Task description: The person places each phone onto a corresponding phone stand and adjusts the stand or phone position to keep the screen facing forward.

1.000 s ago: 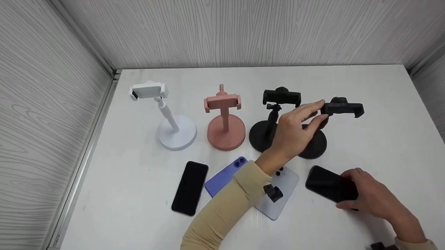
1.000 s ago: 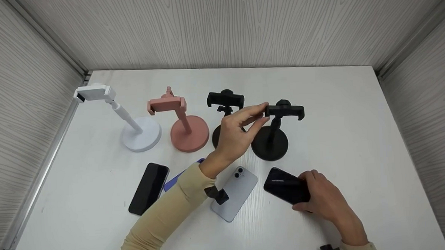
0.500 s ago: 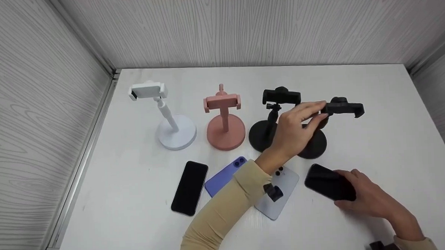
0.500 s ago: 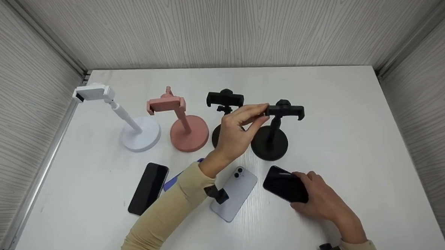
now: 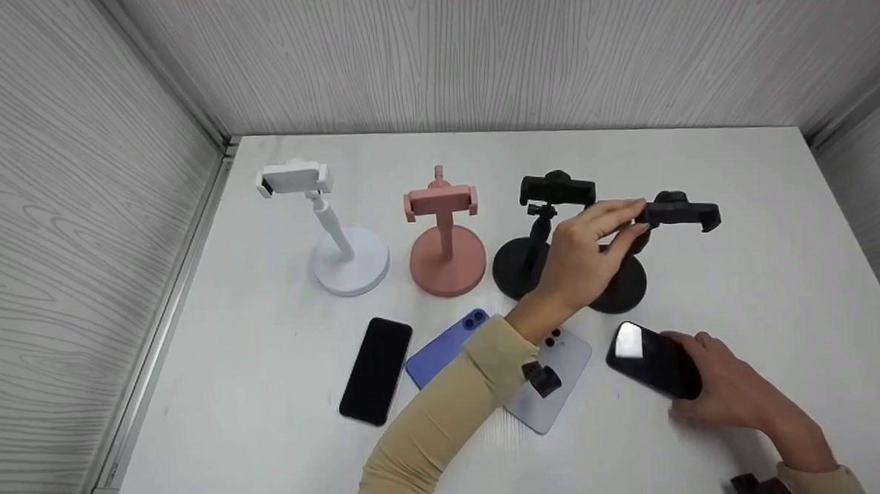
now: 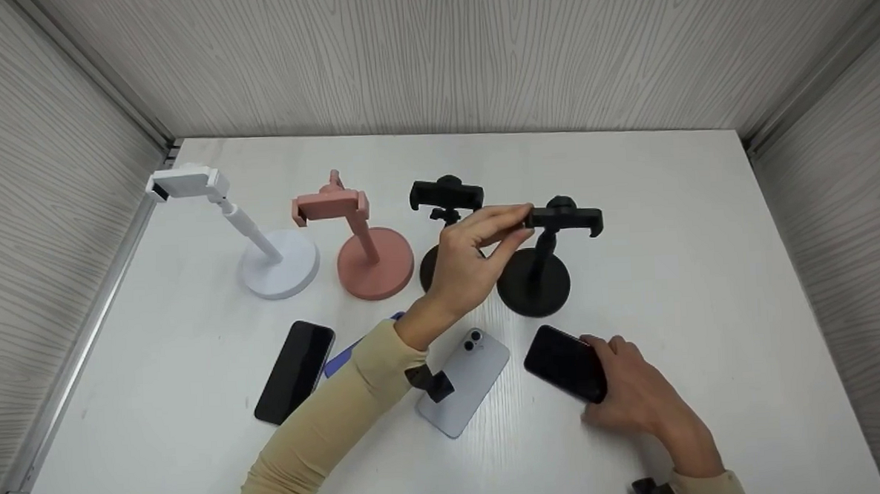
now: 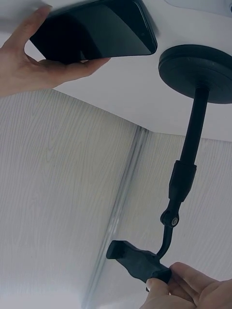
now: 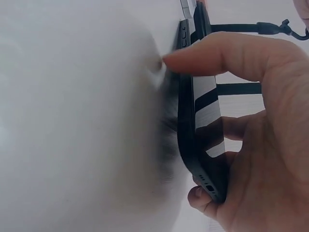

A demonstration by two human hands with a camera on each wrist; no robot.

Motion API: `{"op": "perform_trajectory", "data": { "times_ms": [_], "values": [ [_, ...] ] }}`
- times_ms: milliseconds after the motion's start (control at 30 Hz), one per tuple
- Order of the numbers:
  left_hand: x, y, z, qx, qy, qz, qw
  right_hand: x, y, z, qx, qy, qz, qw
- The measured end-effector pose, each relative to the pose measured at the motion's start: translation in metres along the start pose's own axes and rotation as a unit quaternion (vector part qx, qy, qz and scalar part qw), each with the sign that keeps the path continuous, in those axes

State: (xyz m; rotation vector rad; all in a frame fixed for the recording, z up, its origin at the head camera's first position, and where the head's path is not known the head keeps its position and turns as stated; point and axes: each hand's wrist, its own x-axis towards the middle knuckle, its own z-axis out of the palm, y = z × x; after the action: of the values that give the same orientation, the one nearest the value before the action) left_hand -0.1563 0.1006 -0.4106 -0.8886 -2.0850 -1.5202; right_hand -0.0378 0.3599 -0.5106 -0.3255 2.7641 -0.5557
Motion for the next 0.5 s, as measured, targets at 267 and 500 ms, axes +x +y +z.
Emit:
{"op": "perform_trajectory", "data": {
  "times_ms": [267,500],
  "values": [
    [0.0002,0.0004,0.0009,0.009,-0.002,-0.001,1.0,-0.0019,-0.0014,-0.005,-0.01,0.014,-0.018,0.9997],
    [-0.0002,0.0005,0.0001,0.01,0.002,0.004,0.9999,-0.0014,-0.0045,-0.0064,-0.047,0.05,-0.046,0.9966]
  ]
}}
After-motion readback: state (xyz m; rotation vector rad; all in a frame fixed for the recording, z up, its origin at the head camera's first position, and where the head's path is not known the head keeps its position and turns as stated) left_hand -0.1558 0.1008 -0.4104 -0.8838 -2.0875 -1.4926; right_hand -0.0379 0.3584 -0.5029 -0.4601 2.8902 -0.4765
